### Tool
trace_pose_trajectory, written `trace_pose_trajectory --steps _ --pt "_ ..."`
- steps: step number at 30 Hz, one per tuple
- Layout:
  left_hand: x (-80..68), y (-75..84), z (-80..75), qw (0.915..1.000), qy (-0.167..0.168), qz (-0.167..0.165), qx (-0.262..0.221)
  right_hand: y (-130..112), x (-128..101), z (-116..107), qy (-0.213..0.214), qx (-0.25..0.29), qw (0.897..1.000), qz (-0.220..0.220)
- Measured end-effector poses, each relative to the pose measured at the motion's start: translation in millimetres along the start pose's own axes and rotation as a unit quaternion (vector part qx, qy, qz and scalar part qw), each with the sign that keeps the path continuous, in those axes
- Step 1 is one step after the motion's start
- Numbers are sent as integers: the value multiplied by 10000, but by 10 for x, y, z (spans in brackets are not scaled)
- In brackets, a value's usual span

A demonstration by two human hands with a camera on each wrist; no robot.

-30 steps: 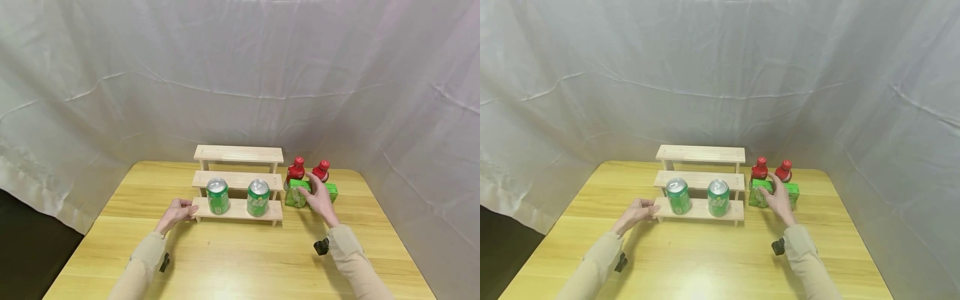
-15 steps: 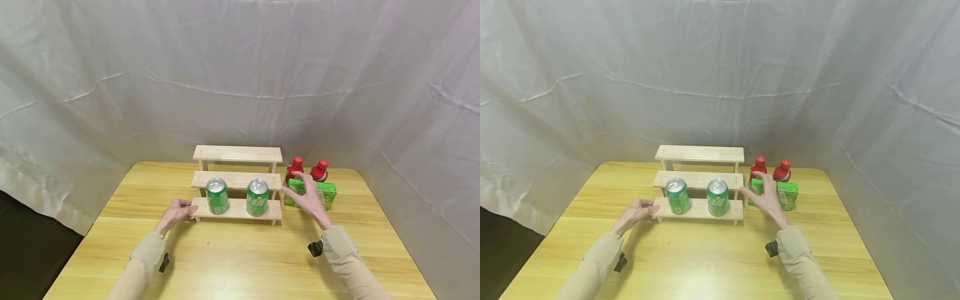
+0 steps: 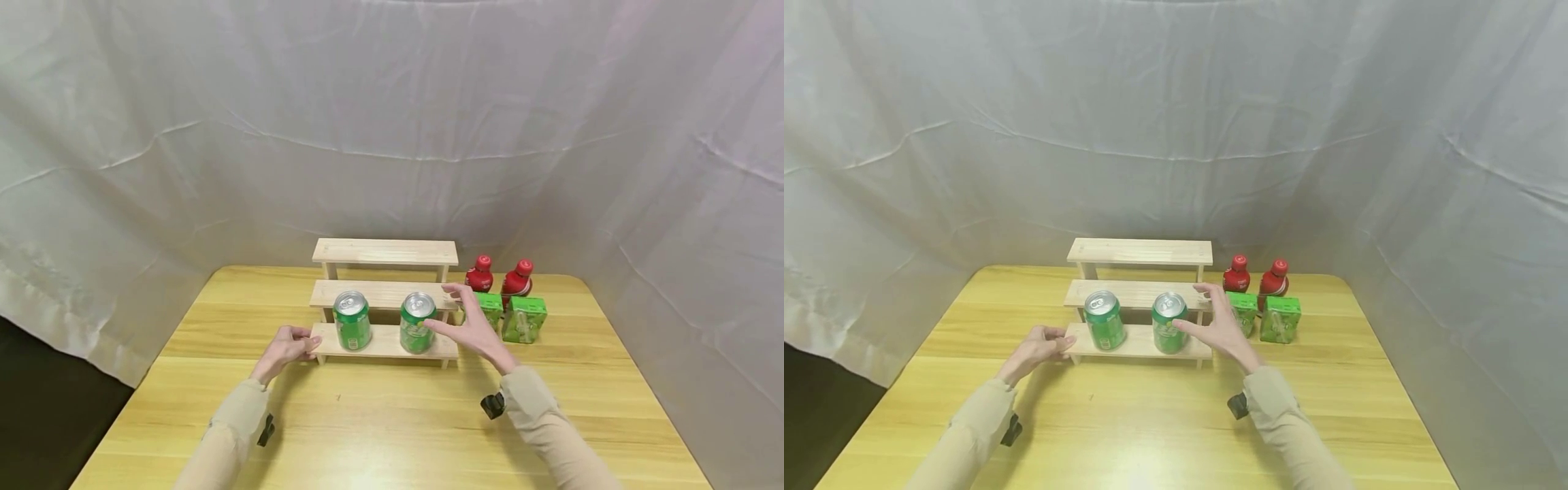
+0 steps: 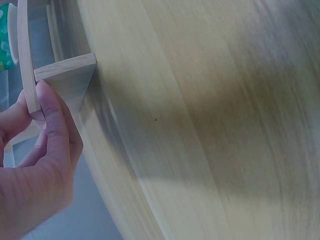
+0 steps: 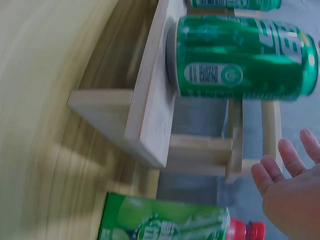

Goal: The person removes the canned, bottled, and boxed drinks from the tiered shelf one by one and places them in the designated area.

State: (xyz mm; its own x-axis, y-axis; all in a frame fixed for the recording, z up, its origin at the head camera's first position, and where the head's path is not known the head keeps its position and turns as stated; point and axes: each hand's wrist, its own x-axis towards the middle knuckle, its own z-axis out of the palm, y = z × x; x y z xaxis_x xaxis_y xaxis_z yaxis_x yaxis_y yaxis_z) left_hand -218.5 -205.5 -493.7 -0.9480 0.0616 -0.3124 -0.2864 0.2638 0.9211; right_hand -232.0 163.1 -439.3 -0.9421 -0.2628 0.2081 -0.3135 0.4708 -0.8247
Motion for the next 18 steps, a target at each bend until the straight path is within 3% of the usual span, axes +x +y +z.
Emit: trace_pose_trajectory --steps 7,12,18 --pt "5 -3 1 10000 27 14 40 -363 -25 101 -255 176 9995 -7" --pt "9 -2 -5 10000 -47 57 34 -128 80 239 -200 178 9996 -75" --pt "5 -9 -11 10000 -73 65 -15 -87 108 325 -98 235 9993 -270"
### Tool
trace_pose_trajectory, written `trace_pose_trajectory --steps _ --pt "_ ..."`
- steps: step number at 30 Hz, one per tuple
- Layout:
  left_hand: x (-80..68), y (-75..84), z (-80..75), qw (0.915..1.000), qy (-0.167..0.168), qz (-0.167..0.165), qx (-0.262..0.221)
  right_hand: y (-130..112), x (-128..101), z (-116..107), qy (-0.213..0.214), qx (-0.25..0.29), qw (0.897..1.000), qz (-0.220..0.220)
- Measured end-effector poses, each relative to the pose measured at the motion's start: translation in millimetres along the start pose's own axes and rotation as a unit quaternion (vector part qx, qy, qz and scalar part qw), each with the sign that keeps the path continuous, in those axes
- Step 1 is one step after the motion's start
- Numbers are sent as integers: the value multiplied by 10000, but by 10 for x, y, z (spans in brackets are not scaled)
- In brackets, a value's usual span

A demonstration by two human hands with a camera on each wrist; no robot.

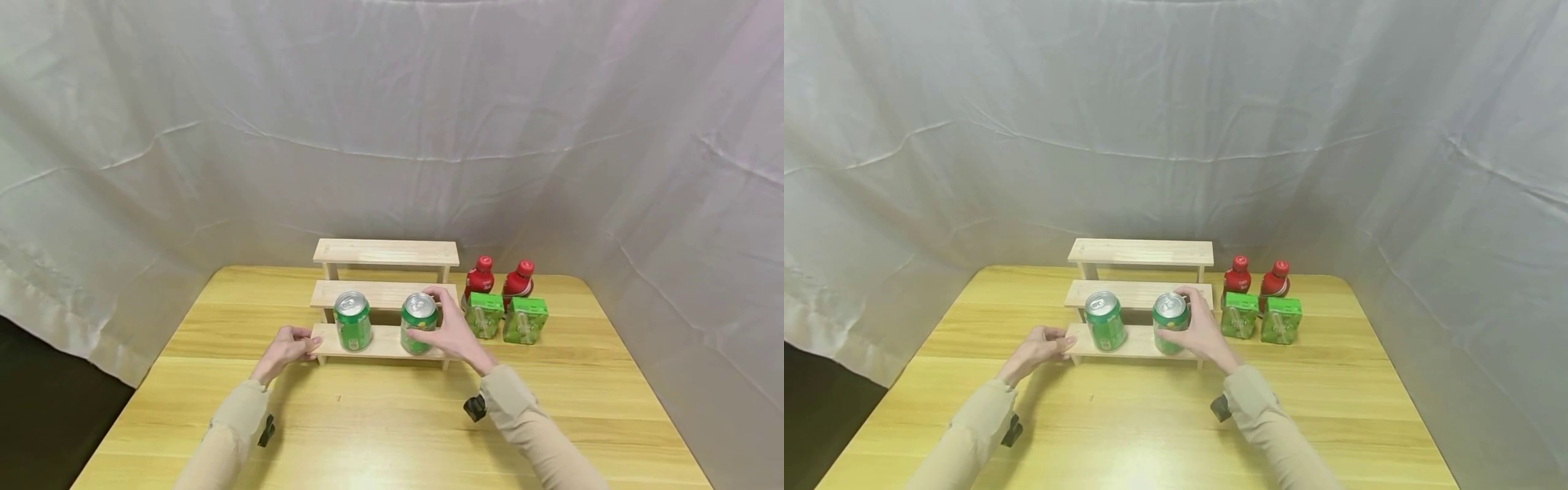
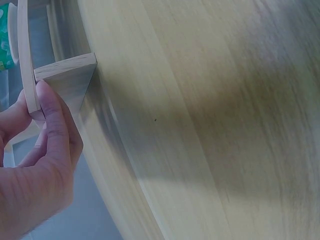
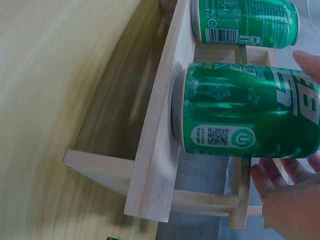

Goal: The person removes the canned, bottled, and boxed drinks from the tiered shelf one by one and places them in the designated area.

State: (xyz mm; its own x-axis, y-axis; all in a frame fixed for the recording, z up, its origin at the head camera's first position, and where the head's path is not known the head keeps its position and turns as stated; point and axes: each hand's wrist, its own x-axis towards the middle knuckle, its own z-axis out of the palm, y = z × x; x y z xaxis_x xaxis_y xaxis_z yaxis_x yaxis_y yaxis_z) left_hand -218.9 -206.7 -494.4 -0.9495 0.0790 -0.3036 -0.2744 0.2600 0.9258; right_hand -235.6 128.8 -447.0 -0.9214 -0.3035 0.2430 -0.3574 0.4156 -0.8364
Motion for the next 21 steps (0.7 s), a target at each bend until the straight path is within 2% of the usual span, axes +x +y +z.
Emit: trace_pose_trajectory --steps 8,16,21 --pt "-19 -8 9 10000 8 -4 47 -40 -10 17 67 121 9999 -96" --pt "1 -11 -2 10000 -81 54 -15 -307 -64 -35 118 478 9987 -126" --pt "1 2 1 10000 -35 65 23 -190 -35 -13 206 519 9984 -122"
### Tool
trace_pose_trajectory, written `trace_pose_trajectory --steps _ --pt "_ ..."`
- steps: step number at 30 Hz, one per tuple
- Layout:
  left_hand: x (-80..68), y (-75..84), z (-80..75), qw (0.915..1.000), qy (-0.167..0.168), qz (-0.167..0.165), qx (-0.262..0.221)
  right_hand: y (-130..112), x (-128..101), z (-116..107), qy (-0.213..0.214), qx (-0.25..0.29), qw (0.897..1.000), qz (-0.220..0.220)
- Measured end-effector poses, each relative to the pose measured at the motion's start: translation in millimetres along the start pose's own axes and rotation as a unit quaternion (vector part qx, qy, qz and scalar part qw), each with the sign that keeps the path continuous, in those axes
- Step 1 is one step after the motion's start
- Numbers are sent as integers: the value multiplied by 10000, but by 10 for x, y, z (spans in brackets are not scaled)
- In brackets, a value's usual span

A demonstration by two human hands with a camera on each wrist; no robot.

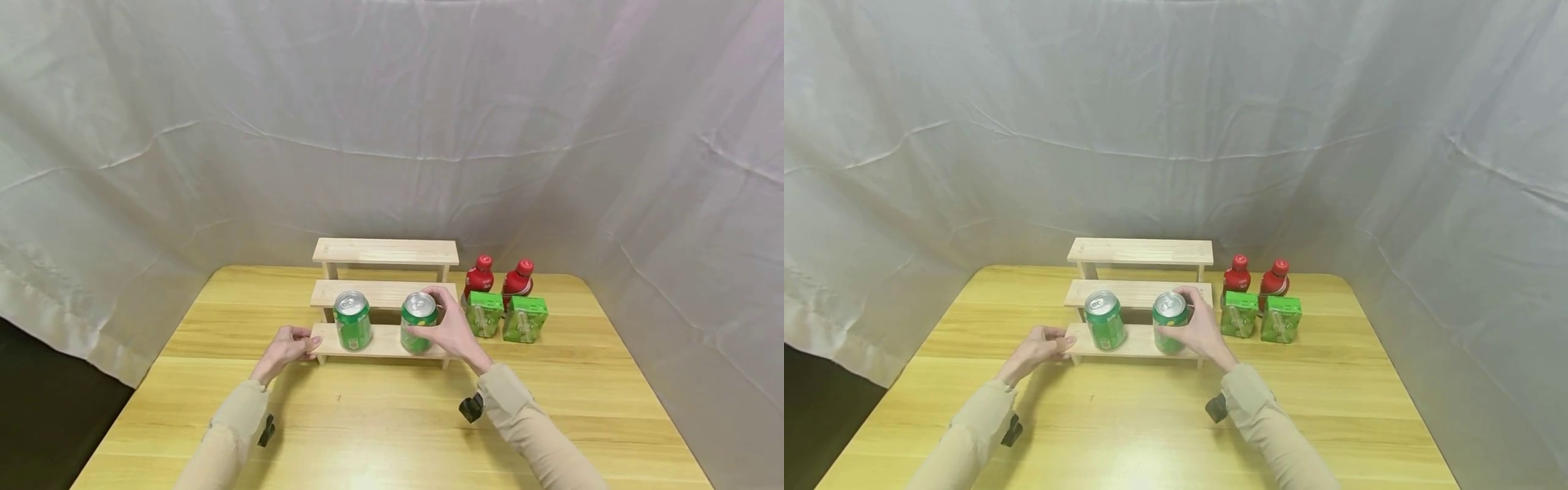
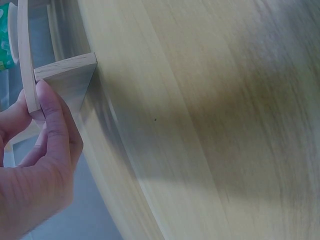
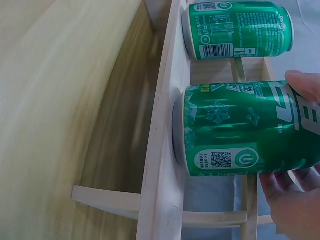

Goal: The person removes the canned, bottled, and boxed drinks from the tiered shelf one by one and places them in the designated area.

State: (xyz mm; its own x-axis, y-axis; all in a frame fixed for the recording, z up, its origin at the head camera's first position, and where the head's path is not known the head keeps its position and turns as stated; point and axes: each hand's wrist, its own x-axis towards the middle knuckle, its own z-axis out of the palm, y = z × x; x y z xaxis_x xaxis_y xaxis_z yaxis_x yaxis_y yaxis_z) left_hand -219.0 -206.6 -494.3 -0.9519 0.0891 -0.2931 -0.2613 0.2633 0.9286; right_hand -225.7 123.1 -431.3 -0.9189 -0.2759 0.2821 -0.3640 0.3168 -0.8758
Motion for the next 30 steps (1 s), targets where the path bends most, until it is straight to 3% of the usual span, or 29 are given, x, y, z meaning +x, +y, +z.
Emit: trace_pose_trajectory --steps 5,12,16,24,30 --pt "-8 11 5 9999 58 -69 52 157 9 5 144 -55 9998 129" --pt "-21 21 8 9999 102 -105 59 -90 -97 -76 257 136 9995 -123" --pt "-21 17 16 9999 115 -115 48 -156 -144 -132 340 260 9991 -25" --pt "-1 20 19 9995 191 -255 48 -160 -214 -298 580 208 9981 57" --pt "-28 28 14 9999 116 -122 37 -27 -247 -458 913 303 9950 271"
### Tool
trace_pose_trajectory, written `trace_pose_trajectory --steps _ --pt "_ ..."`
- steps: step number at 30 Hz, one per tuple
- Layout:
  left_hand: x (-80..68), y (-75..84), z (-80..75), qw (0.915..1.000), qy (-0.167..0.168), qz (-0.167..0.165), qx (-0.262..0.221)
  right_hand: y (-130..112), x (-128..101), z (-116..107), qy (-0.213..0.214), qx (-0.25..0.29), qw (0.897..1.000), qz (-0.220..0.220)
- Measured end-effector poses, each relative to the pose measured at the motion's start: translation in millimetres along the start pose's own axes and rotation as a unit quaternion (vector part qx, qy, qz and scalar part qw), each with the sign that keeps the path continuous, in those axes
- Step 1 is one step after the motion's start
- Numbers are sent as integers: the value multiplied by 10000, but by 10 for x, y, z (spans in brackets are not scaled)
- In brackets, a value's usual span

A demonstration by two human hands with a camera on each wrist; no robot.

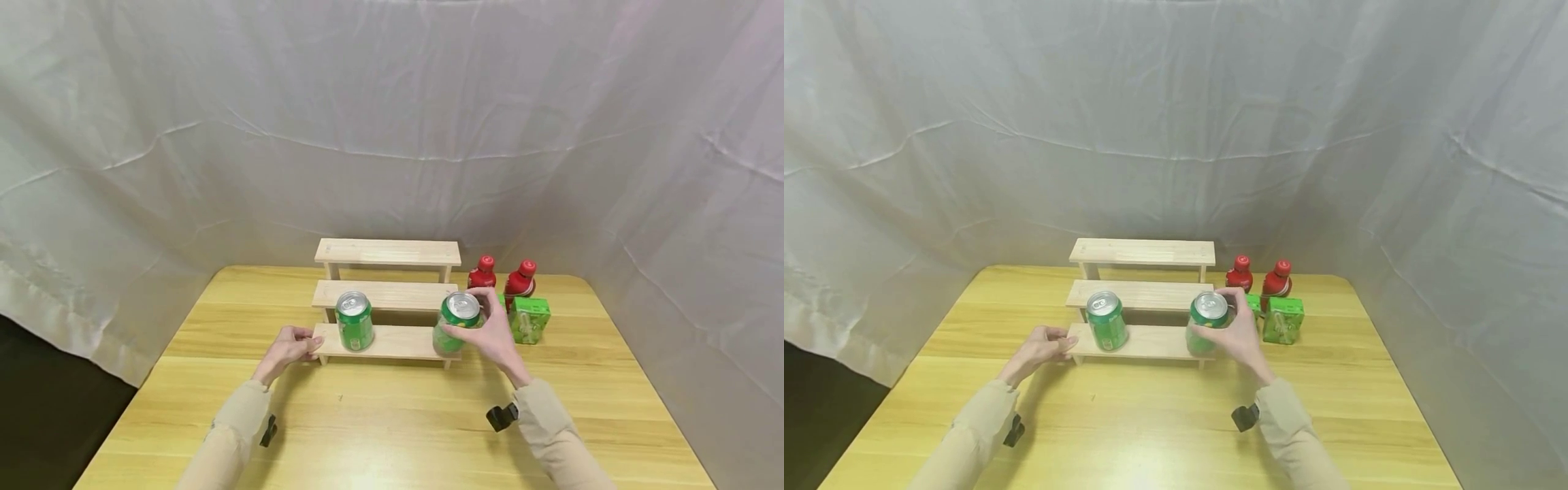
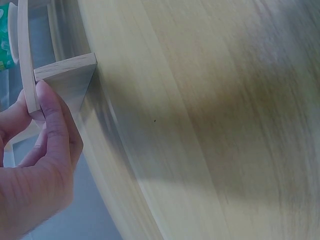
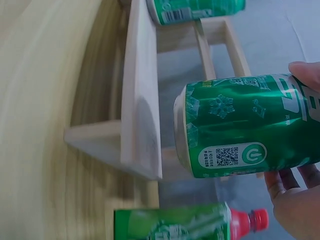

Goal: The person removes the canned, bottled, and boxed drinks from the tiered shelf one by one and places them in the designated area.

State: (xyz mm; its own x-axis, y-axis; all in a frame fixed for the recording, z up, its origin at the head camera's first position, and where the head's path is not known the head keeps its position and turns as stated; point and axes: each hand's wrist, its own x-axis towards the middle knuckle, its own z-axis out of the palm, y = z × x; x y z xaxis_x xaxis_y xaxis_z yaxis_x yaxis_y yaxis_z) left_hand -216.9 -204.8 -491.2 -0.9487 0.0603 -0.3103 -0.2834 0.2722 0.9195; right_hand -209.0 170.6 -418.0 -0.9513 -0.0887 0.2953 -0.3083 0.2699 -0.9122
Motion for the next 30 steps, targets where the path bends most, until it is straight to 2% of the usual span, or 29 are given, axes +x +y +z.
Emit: trace_pose_trajectory --steps 1,4,11,17,18,20,21,24,25,27,28,30 --pt "-11 5 -5 9999 -94 128 -27 49 7 -33 64 -19 10000 14" --pt "-18 7 -12 9996 -163 221 -83 203 26 -134 251 -125 9996 24" --pt "21 1 9 9999 57 -142 -77 316 11 -370 684 -239 9973 70" --pt "7 -4 24 9998 108 -143 -104 406 -38 -578 1028 -465 9936 106" --pt "5 -6 26 9997 131 -152 -104 611 -10 -648 1017 -174 9947 -46" --pt "4 -9 26 9998 120 -137 -87 733 -16 -723 1158 -232 9930 -25" --pt "7 -16 25 9999 104 -118 -59 886 -2 -781 1196 -66 9927 -136" --pt "18 -24 24 9998 110 -141 -40 1162 0 -917 1331 -65 9909 -164" --pt "21 -25 23 9999 101 -133 -26 1142 -25 -934 1463 -262 9889 -79" --pt "25 -24 21 9998 106 -137 -15 1390 -8 -1043 1526 -228 9879 -148" --pt "26 -21 20 9998 125 -154 -29 1450 -13 -1077 1614 -505 9856 -44" --pt "21 -18 15 9999 108 -125 -7 1698 8 -1169 1752 -656 9823 -78"
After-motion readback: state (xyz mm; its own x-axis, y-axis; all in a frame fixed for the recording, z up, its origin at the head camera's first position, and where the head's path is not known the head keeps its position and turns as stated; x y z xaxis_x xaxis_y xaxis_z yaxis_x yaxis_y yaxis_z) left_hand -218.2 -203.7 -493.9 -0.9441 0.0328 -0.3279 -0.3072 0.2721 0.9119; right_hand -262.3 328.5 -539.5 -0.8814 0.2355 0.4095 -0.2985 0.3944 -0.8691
